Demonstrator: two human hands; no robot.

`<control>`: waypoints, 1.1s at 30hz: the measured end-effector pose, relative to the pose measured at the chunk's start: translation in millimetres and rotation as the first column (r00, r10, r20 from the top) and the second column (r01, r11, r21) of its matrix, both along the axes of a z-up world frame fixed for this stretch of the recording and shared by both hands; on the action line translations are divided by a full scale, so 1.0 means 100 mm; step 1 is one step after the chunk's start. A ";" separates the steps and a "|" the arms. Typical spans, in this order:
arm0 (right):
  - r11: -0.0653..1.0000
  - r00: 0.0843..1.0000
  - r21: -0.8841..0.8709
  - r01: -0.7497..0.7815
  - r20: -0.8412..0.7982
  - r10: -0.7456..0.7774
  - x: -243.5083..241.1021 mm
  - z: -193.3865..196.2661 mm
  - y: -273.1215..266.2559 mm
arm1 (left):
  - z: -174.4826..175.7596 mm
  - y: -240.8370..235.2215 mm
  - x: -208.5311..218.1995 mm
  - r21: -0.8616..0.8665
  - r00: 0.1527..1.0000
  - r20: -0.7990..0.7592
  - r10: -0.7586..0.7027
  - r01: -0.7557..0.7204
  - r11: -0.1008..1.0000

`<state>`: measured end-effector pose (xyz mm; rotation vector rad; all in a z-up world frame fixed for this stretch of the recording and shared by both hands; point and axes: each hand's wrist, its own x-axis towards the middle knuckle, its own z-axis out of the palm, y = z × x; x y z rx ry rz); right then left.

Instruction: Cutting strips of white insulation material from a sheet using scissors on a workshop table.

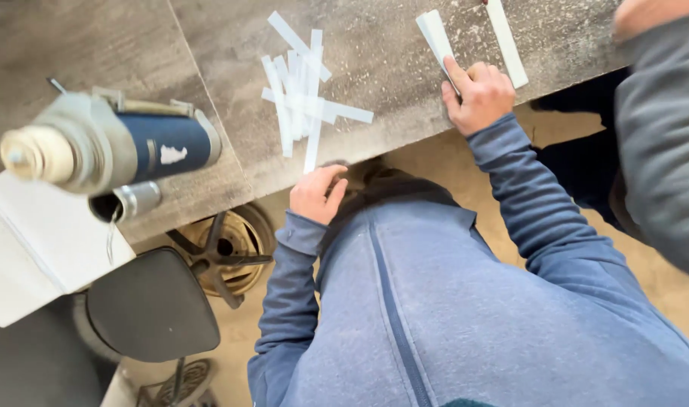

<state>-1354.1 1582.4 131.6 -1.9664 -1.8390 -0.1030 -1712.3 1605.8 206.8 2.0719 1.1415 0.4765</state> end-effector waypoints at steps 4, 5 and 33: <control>0.999 0.999 -0.043 0.025 0.030 -0.023 0.01 0.07 0.04 | -0.08 0.47 -0.06 0.052 0.997 0.064 -0.040 0.037 0.998; 0.997 0.998 -0.068 0.041 0.049 -0.037 0.01 0.08 0.01 | -0.14 0.58 -0.10 0.142 0.996 0.077 -0.049 0.038 0.989; 0.938 0.932 -0.030 0.345 -0.110 -0.347 -0.62 0.15 0.29 | -0.60 1.09 -0.35 0.309 0.959 -0.112 -0.261 0.283 0.908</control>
